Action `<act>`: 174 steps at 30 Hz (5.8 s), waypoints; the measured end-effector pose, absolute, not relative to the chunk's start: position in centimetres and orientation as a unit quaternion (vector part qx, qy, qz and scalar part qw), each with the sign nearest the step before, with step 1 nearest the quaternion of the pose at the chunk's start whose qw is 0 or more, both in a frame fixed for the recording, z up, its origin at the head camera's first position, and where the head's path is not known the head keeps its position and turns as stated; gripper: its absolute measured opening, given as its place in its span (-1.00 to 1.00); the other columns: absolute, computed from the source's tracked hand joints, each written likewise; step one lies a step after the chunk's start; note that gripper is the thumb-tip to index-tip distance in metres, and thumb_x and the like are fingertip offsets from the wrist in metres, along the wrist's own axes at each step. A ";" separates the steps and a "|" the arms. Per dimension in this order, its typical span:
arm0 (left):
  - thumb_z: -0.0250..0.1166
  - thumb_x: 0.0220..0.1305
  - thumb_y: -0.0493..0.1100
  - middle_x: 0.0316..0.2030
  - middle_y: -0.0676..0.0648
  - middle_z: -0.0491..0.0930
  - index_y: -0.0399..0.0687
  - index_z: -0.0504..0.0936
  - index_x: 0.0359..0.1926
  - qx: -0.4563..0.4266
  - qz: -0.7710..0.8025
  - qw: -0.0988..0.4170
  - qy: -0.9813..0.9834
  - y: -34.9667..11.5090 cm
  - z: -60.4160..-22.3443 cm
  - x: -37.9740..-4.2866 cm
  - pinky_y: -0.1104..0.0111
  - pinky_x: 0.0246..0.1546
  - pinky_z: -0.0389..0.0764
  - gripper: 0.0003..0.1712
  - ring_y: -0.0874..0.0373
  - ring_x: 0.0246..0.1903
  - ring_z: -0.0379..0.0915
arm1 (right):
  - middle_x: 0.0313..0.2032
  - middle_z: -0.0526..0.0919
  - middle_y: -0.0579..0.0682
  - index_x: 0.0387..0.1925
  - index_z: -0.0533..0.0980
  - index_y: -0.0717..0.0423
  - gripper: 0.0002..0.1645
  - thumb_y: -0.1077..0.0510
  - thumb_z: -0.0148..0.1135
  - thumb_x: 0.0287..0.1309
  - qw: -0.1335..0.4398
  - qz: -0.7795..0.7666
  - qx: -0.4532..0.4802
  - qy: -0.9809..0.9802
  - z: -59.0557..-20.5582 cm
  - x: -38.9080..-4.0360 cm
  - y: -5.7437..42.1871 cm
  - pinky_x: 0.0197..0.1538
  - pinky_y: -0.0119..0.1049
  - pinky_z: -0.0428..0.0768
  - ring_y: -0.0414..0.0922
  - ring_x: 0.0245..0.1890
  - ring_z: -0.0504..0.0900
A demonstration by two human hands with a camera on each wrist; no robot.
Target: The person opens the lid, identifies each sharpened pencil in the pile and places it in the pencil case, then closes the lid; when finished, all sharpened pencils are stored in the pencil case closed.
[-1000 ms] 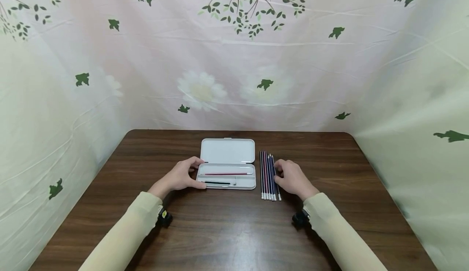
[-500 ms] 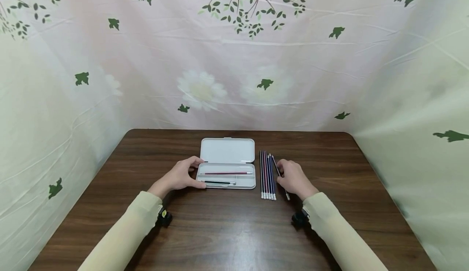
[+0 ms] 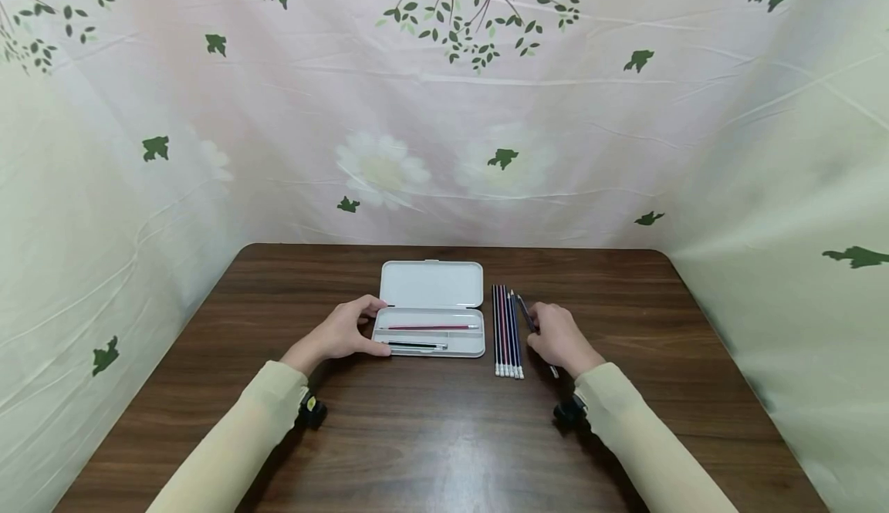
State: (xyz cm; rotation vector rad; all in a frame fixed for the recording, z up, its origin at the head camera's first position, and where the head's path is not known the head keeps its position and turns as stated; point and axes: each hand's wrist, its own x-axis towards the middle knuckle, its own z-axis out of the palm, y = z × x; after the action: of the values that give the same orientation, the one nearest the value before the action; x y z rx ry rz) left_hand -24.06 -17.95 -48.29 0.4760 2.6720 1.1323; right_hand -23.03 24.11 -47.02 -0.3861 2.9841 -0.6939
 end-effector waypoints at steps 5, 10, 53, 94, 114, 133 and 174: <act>0.77 -0.12 0.11 0.12 -0.07 0.58 -0.08 0.53 0.30 0.161 0.385 0.100 0.903 -18.0 -48.4 -24.0 0.10 0.30 0.55 -0.02 0.01 0.17 0.50 | -0.18 0.67 0.24 0.05 0.57 0.46 -0.57 0.31 0.35 0.16 0.039 -0.220 -0.108 0.969 -46.9 -22.9 24.2 -0.09 0.06 0.66 0.09 -0.20 0.60; 0.77 -0.12 0.12 0.11 -0.07 0.58 -0.07 0.52 0.30 0.159 0.388 0.104 0.902 -18.0 -48.5 -24.0 0.10 0.29 0.55 -0.01 0.01 0.16 0.51 | -0.19 0.68 0.26 0.02 0.58 0.48 -0.58 0.29 0.34 0.17 0.038 -0.217 -0.102 0.970 -46.8 -22.8 24.6 -0.10 0.07 0.66 0.10 -0.21 0.60; 0.77 -0.13 0.15 0.10 -0.07 0.58 -0.08 0.52 0.31 0.157 0.389 0.102 0.902 -18.0 -48.7 -24.3 0.08 0.29 0.55 0.01 0.00 0.15 0.51 | -0.11 0.78 0.01 -0.06 0.75 0.13 -0.74 0.39 0.39 0.26 -0.057 -0.210 -0.295 0.930 -45.2 -23.7 15.8 0.05 0.00 0.72 -0.01 -0.03 0.73; 0.77 -0.12 0.14 0.11 -0.06 0.59 -0.09 0.52 0.31 0.163 0.386 0.097 0.903 -18.2 -48.6 -24.4 0.10 0.30 0.55 0.01 0.04 0.15 0.51 | -0.13 0.75 0.00 -0.07 0.74 0.11 -0.80 0.25 0.42 0.28 -0.084 -0.215 -0.314 0.921 -45.7 -24.4 13.8 -0.03 -0.06 0.71 -0.05 -0.09 0.71; 0.76 -0.10 0.14 0.13 -0.07 0.59 -0.09 0.51 0.32 0.167 0.381 0.096 0.904 -18.1 -48.5 -24.4 0.10 0.30 0.55 0.00 0.03 0.17 0.50 | -0.08 0.70 0.12 0.04 0.68 0.20 -0.70 0.23 0.43 0.29 -0.063 -0.245 -0.206 0.945 -47.2 -23.1 22.4 -0.08 0.03 0.74 0.00 -0.15 0.72; 0.77 -0.11 0.12 0.12 -0.07 0.59 -0.09 0.51 0.31 0.165 0.381 0.097 0.905 -17.9 -48.7 -24.3 0.12 0.30 0.55 0.00 0.04 0.17 0.51 | -0.06 0.69 0.21 0.02 0.64 0.29 -0.69 0.27 0.43 0.27 -0.015 -0.249 -0.198 0.948 -47.8 -22.7 23.7 -0.11 -0.05 0.74 -0.02 -0.19 0.69; 0.77 -0.11 0.12 0.12 -0.08 0.57 -0.08 0.51 0.33 0.155 0.383 0.102 0.905 -17.9 -48.4 -24.2 0.09 0.30 0.55 0.01 -0.01 0.17 0.51 | -0.26 0.67 0.11 -0.01 0.63 0.29 -0.65 0.32 0.42 0.14 -0.023 -0.241 -0.170 0.955 -47.8 -22.7 23.9 -0.10 0.06 0.67 0.03 -0.21 0.63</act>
State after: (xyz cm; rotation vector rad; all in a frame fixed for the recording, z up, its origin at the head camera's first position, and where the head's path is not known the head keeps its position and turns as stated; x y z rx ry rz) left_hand -24.20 -17.93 -48.37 0.4585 2.6714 1.1297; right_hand -22.75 23.91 -47.82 -0.5432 3.0465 -0.7674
